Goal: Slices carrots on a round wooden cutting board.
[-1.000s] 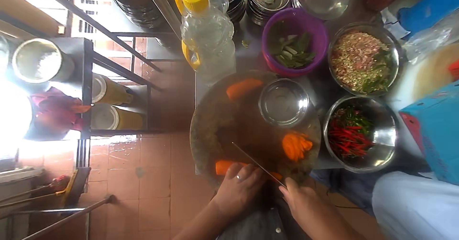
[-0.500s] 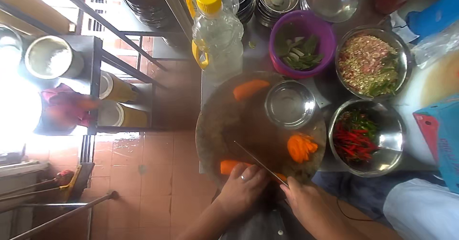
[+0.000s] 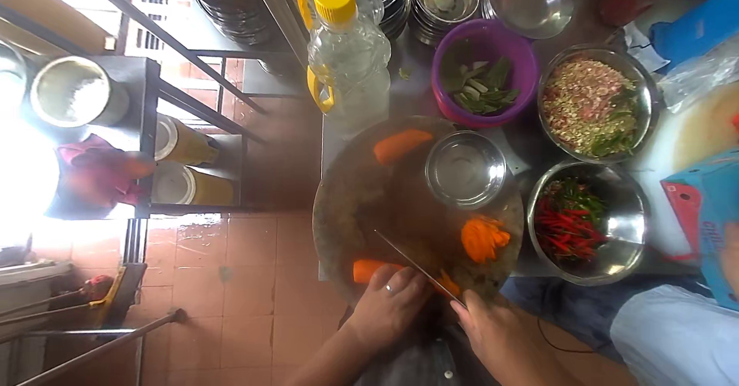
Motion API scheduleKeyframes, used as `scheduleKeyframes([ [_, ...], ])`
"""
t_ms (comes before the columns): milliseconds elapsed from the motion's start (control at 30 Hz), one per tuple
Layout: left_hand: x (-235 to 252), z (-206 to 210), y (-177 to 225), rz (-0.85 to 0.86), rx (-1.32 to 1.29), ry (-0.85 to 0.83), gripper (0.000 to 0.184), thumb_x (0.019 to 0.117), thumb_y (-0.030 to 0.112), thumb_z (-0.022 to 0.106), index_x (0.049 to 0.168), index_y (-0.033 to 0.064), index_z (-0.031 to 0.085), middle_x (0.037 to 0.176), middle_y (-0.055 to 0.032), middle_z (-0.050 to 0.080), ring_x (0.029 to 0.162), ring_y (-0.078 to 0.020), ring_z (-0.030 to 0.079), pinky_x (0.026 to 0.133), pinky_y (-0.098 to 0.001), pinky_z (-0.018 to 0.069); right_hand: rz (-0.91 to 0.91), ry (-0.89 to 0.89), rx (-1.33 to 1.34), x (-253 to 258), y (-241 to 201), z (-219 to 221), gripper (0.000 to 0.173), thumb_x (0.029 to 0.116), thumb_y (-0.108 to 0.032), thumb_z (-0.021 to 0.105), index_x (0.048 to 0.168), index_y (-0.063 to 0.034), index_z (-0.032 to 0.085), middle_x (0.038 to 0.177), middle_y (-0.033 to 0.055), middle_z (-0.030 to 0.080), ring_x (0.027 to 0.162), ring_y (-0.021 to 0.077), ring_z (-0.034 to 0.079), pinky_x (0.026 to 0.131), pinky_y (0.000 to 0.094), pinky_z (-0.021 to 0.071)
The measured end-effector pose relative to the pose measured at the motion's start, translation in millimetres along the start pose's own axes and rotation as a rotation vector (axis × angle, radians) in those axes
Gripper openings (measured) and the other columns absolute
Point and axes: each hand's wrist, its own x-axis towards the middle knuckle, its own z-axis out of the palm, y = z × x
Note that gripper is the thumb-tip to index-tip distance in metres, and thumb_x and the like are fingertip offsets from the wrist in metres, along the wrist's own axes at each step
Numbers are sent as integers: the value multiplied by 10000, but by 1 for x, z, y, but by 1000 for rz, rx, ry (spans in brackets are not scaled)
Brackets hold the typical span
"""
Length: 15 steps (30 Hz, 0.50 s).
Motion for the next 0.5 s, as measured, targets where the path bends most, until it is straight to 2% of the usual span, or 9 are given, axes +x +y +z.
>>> scheduleKeyframes([
  [100, 1, 1, 2, -2, -1, -8, 309, 1016, 122, 551, 1271, 251, 668, 1344, 76, 636, 1241, -145, 562, 1055, -417, 412, 22, -40, -8, 2, 4, 6, 332, 1059, -382, 484, 920, -123, 639, 552, 9, 551, 484, 197, 628, 441, 368, 529],
  [200, 0, 1, 0, -1, -5, 5, 279, 1011, 115, 557, 1233, 238, 672, 1321, 66, 640, 1233, -154, 563, 1057, -421, 412, -1, -12, 25, 0, 1, -4, 336, 1064, -384, 484, 908, -122, 627, 546, 2, 536, 468, 183, 610, 420, 353, 514],
  [300, -1, 1, 3, -7, -11, -3, 294, 1007, 127, 567, 1253, 249, 672, 1324, 72, 647, 1224, -150, 578, 1039, -419, 432, 12, -6, 26, -1, 3, 10, 334, 1057, -373, 488, 922, -109, 642, 547, 11, 548, 474, 202, 620, 430, 375, 526],
  [433, 1, 0, 1, -16, -26, 6, 270, 1011, 126, 565, 1234, 236, 671, 1311, 62, 646, 1222, -155, 572, 1041, -419, 426, -6, -14, 28, -1, 0, -7, 327, 1063, -376, 488, 926, -115, 632, 554, 10, 550, 471, 194, 619, 425, 362, 524],
  [500, -1, 0, 1, -15, -17, -3, 267, 1013, 133, 563, 1236, 237, 668, 1316, 63, 645, 1222, -154, 576, 1043, -417, 431, 8, -4, 53, -1, 1, 1, 329, 1055, -373, 497, 929, -107, 644, 555, 13, 556, 474, 195, 622, 428, 369, 529],
])
